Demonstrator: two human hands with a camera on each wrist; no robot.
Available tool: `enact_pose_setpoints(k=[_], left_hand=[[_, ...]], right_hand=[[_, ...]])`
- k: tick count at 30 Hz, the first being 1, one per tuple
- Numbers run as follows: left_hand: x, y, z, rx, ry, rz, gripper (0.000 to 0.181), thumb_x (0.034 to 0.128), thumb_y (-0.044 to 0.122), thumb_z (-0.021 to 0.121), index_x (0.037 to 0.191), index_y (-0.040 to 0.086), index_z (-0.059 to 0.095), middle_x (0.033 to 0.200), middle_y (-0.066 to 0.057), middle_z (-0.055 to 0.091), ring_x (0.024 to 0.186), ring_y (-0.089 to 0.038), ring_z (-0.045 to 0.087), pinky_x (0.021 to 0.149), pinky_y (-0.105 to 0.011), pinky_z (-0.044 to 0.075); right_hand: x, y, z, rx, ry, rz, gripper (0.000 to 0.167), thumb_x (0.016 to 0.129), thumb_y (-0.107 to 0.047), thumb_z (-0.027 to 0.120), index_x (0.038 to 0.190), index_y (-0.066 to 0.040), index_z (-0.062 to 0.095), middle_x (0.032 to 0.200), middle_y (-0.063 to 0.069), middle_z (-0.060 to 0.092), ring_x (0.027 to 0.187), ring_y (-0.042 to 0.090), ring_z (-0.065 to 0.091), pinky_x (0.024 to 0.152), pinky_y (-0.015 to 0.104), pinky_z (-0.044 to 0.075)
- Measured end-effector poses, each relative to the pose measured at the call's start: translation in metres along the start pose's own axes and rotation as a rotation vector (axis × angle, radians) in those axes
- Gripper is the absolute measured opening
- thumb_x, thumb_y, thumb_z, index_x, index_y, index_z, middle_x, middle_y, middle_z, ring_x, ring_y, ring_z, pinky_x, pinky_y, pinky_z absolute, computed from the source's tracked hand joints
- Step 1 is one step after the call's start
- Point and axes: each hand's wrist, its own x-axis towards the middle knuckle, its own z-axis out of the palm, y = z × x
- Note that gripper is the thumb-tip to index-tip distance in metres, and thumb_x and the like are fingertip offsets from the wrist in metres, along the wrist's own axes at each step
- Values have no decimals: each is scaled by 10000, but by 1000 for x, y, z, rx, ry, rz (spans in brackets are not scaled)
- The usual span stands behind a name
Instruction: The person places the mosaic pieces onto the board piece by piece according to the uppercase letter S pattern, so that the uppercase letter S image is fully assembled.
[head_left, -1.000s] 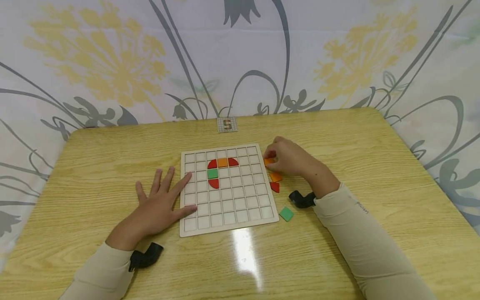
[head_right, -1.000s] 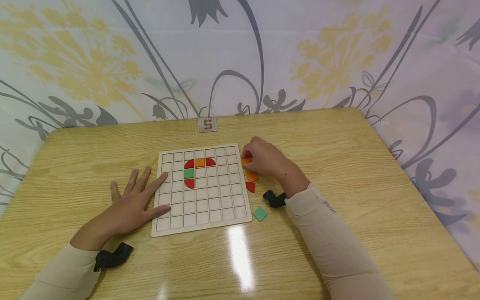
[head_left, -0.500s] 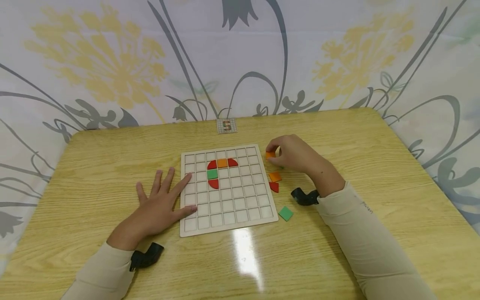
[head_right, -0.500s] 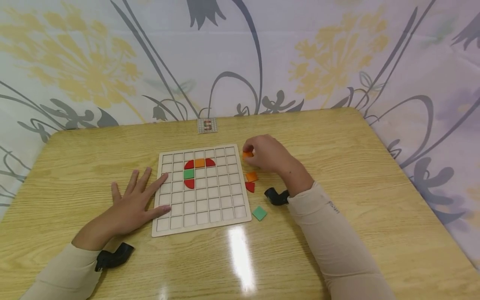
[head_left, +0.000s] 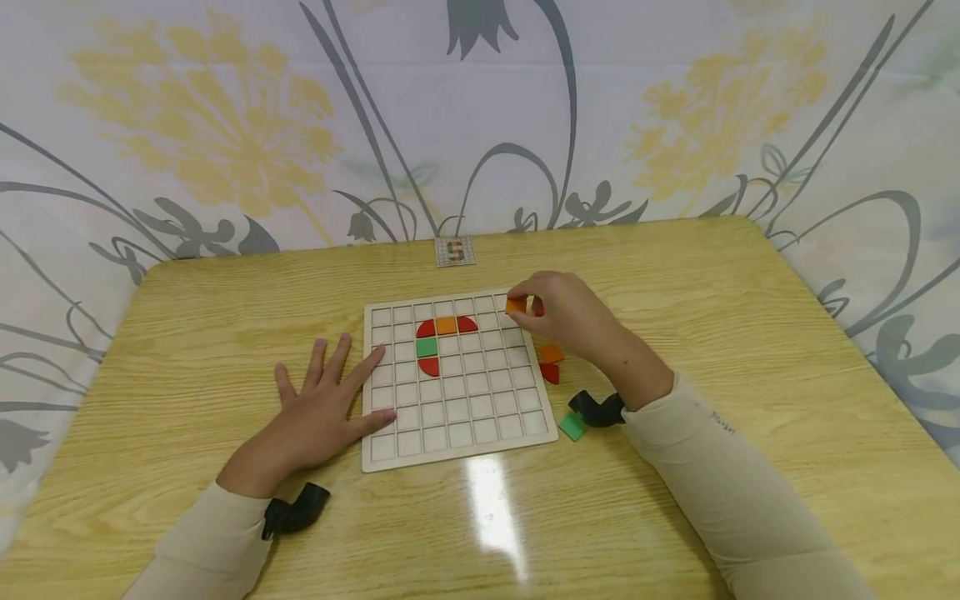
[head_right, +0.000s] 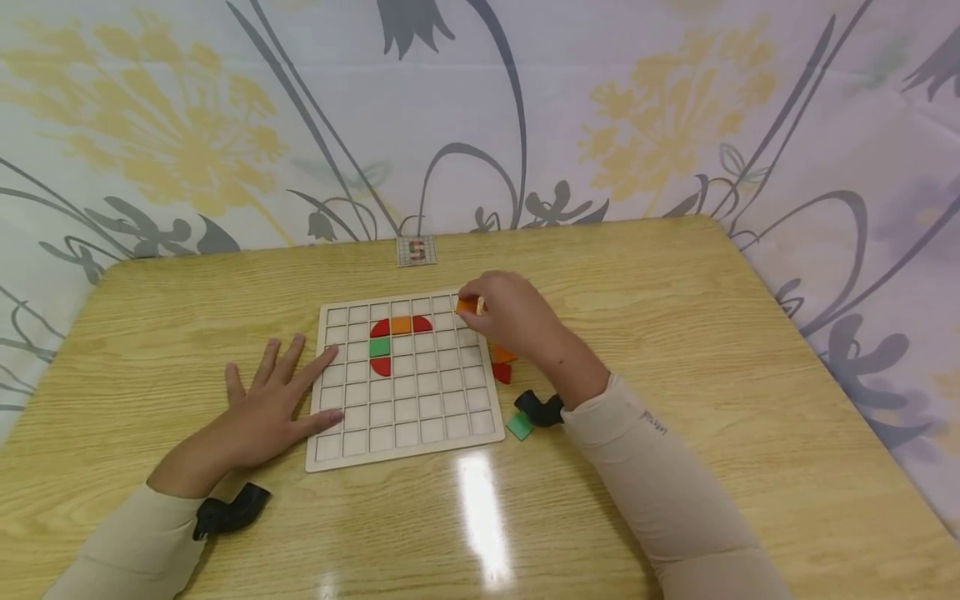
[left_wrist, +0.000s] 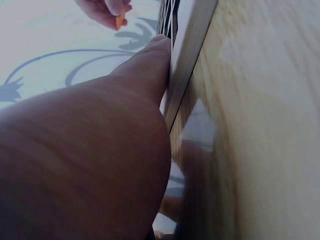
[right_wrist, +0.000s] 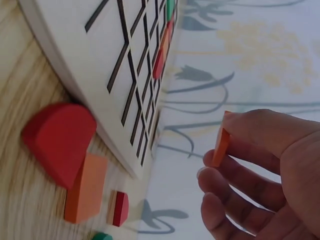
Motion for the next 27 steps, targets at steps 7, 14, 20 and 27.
enact_pose_setpoints(k=[7, 14, 20, 27], left_hand=[[0, 1, -2, 6, 1, 1, 872, 923, 712, 499, 1618, 361, 105, 1684, -160, -108, 1518, -442, -202, 1025, -779, -233], [2, 0, 0, 8, 1, -2, 877, 917, 726, 494, 1617, 365, 108, 1686, -149, -110, 1521, -431, -203, 1028, -774, -238], [3, -3, 2, 18, 4, -3, 878, 915, 738, 481, 1615, 375, 96, 1686, -137, -121, 1522, -421, -210, 1029, -773, -237], [2, -5, 3, 22, 8, -8, 881, 910, 746, 477, 1614, 379, 94, 1686, -142, -116, 1522, -431, -200, 1025, -782, -230]], right_hand=[[-1, -12, 5, -4, 81, -59, 264, 923, -156, 733, 1163, -47, 738, 1066, 72, 725, 860, 201, 634, 722, 318, 542], [2, -24, 10, -7, 136, -108, 287, 907, -140, 748, 1175, -38, 733, 1068, 71, 734, 872, 212, 644, 741, 319, 549], [6, -34, 15, -28, 180, -162, 281, 909, -140, 745, 1168, -31, 734, 1067, 79, 737, 862, 218, 657, 732, 306, 555], [5, -43, 23, 41, 280, -224, 272, 915, -119, 735, 1163, -7, 729, 1080, 105, 725, 859, 217, 660, 722, 310, 568]])
